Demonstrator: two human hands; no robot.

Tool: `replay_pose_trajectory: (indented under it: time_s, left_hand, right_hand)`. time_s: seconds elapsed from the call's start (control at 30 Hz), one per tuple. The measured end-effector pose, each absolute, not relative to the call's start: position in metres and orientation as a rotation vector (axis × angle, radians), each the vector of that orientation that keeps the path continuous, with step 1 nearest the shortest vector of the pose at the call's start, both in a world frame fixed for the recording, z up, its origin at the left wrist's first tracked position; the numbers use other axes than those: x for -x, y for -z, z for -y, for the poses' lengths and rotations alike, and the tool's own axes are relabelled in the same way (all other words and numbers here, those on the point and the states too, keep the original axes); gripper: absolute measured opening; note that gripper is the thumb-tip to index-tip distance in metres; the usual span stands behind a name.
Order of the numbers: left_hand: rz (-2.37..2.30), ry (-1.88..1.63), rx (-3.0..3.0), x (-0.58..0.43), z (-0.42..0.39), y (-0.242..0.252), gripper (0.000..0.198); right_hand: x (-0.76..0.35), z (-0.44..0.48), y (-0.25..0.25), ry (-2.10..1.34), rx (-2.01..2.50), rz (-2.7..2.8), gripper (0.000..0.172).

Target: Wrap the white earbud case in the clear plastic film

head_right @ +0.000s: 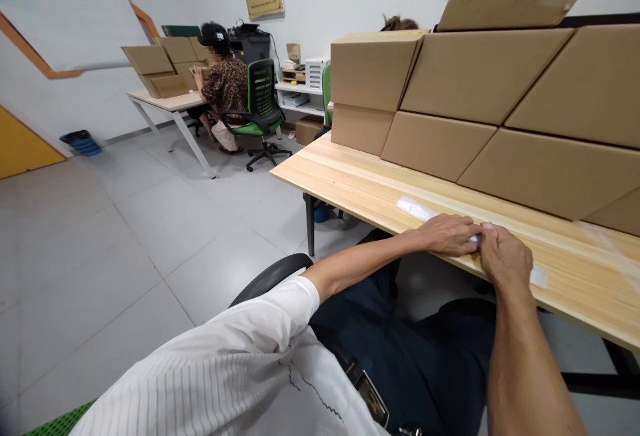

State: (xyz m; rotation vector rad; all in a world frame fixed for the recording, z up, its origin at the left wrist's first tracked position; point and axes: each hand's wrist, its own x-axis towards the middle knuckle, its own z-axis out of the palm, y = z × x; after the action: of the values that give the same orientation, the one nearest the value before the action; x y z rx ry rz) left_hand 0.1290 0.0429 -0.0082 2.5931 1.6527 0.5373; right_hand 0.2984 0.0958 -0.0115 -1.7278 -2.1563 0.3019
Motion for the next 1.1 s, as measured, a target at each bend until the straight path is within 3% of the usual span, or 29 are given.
replay_pose_trajectory:
  time_s: [0.53,1.1]
  left_hand:
    - [-1.691,-0.477,-2.619,-0.128,-0.039,0.004,0.056]
    - [-1.711,-0.469,-2.587,-0.126,-0.029,-0.008,0.046]
  right_hand:
    - [-0.300,-0.102,0.019,-0.222,1.691,2.161,0.074]
    - [-0.300,-0.095,0.015,-0.230,1.609,2.163,0.074]
